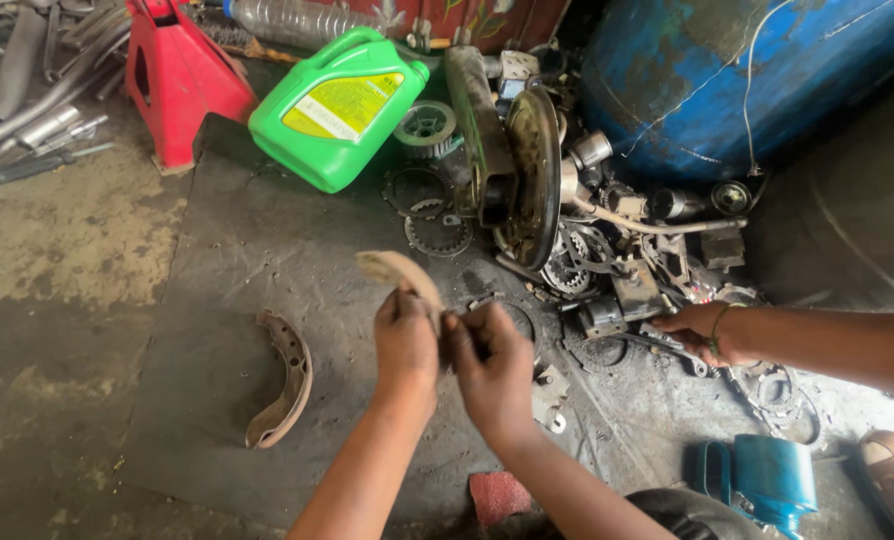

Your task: The person holds and works on brake shoes by hand and using a small metal tool to manipulate the surfaces.

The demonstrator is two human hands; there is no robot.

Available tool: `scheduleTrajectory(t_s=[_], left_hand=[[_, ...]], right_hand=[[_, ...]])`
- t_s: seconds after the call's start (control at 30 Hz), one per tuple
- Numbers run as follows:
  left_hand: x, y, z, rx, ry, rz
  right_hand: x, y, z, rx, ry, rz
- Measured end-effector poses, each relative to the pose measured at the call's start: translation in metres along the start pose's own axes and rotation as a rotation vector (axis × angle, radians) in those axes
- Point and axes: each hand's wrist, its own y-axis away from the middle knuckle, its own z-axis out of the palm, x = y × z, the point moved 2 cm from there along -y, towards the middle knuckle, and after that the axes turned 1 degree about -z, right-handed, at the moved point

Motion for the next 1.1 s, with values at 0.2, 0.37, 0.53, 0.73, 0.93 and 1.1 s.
scheduleTrajectory(t_s=[0.2, 0.37, 0.53, 0.73, 0.93, 1.1], left_hand=[[-0.019, 0.005, 0.004, -0.012, -0.073, -0.079], [-0.028, -0.008, -0.007, 0.034, -0.031, -0.105], [-0.048, 0.001, 0.002, 0.040, -0.154, 0.005], [-0.042, -0.026, -0.010, 0.083, -0.063, -0.108], [-0.024, 0.003, 0.001, 0.011, -0.150, -0.035], [-0.017, -0.008, -0.001, 0.039, -0.100, -0.047]], right_hand=[[0.008, -0.017, -0.005, 0.068, 0.065, 0.028], [0.016, 0.016, 0.002, 0.016, -0.002, -0.076], [0.017, -0.019, -0.003, 0.100, 0.020, -0.047], [0.008, 0.005, 0.003, 0.051, 0.115, 0.031], [0.015, -0.016, -0.001, 0.096, 0.125, -0.021], [0.009, 0.015, 0.001, 0.097, 0.018, 0.011]])
